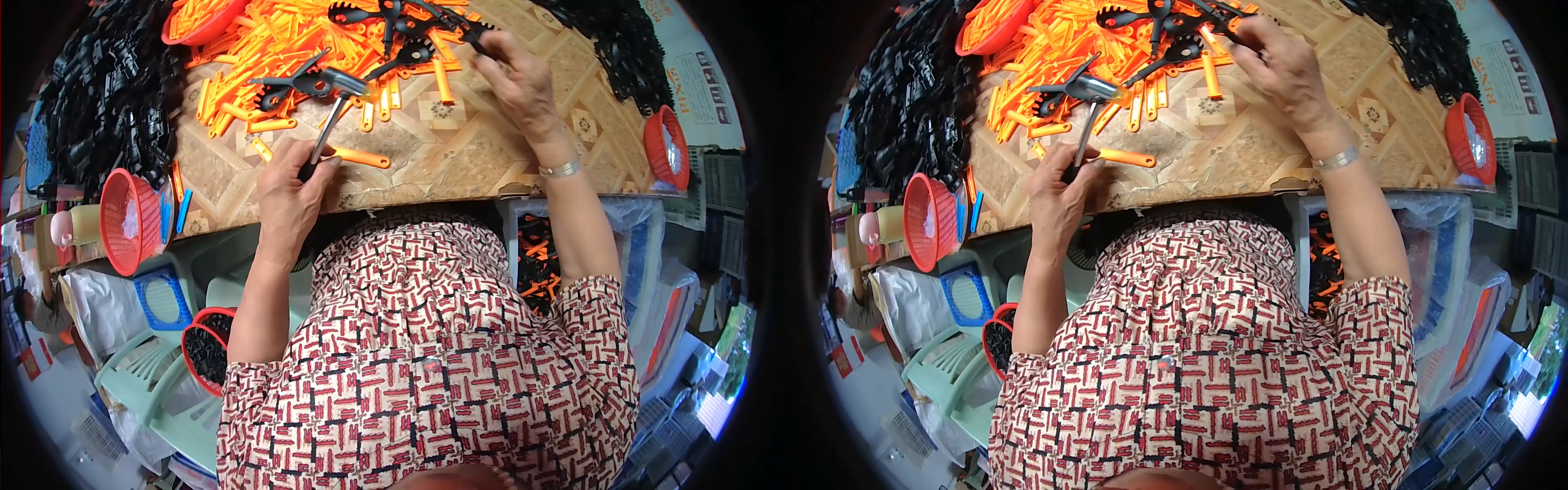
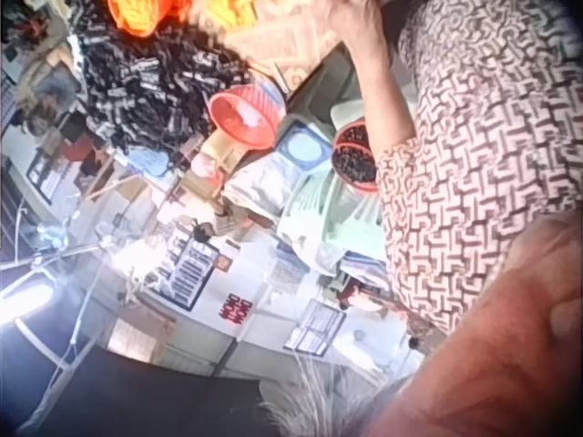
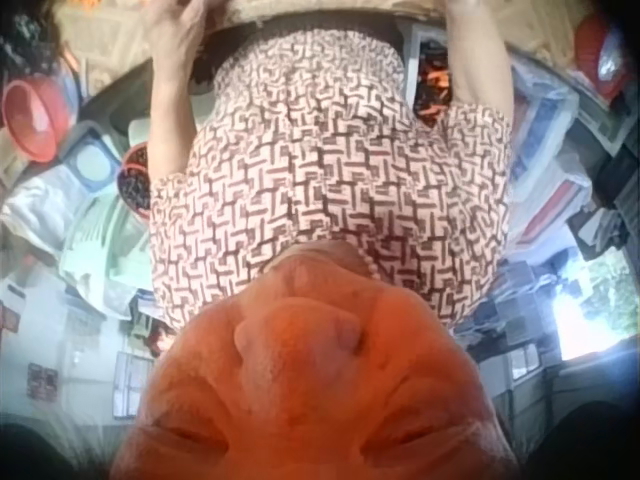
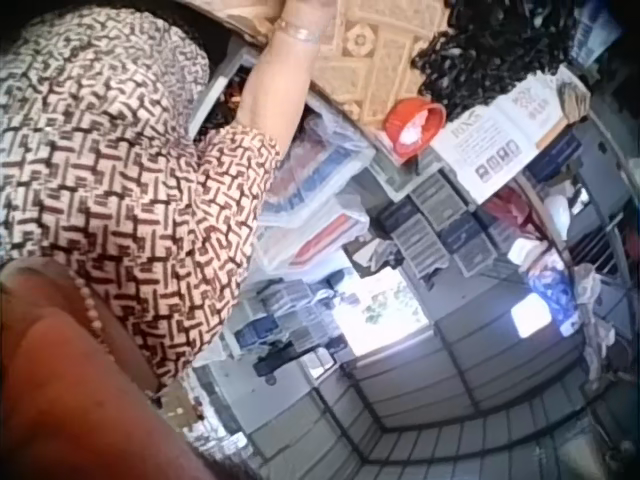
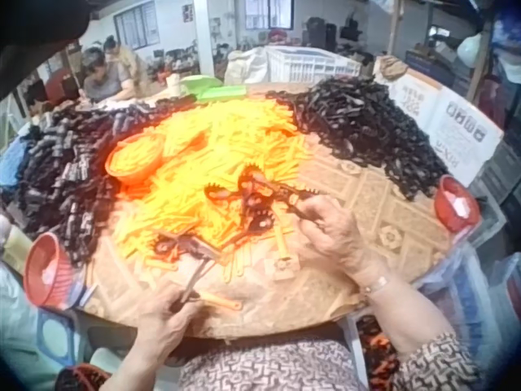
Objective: The person assembles orange plastic handles with black plastic heads on a wooden table. They use a hammer to secure the components together and place the finished items into a pile. The process involves picking up parts, aligning them, and striking them with a hammer.
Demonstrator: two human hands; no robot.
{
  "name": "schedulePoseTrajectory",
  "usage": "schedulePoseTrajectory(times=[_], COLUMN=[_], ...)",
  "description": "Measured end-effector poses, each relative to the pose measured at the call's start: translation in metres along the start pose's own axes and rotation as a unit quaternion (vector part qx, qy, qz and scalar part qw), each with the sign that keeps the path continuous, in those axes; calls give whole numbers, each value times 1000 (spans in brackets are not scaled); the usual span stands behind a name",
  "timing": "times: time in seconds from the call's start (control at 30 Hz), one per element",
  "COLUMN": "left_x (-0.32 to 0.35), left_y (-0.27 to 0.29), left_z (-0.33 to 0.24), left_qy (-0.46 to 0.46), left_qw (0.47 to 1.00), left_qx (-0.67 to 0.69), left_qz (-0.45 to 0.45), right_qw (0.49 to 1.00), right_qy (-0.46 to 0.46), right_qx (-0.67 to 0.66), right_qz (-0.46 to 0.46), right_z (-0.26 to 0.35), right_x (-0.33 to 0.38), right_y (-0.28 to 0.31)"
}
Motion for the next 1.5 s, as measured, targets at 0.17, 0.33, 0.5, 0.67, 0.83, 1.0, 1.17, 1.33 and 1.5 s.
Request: schedulePoseTrajectory(times=[0.17,0.33,0.5,0.67,0.83,1.0,1.17,1.33,1.5], left_x=[-5,-8,-9,-14,-17,-23,-21,-37,-62], left_y=[-14,-26,-48,-49,-45,-45,-31,14,31], left_z=[6,9,-34,-51,2,23,39,24,5], left_qy=[21,39,-82,-155,129,182,166,83,-45], left_qw=[997,993,974,968,974,922,973,992,989], left_qx=[-43,-27,-141,-158,152,327,152,67,-106], left_qz=[59,108,159,119,110,96,59,-74,-88], right_qw=[990,968,975,966,977,991,985,986,983], right_qy=[73,78,55,81,52,30,36,27,30], right_qx=[121,227,202,237,204,122,151,156,183], right_qz=[28,80,78,56,43,46,78,55,13], right_z=[34,53,55,72,81,70,73,74,62], right_x=[53,89,102,101,97,99,93,89,91], right_y=[6,-10,-24,-23,-19,-28,-37,-32,-32])
Point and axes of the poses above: each hand's wrist, its own x-axis away from the middle knuckle, its own y-axis out of the back of the hand, z = x × y, the point moved 10 cm from there along -x, towards the middle knuckle, and after that the axes turned 2 degrees about z, right-handed, at the moved point
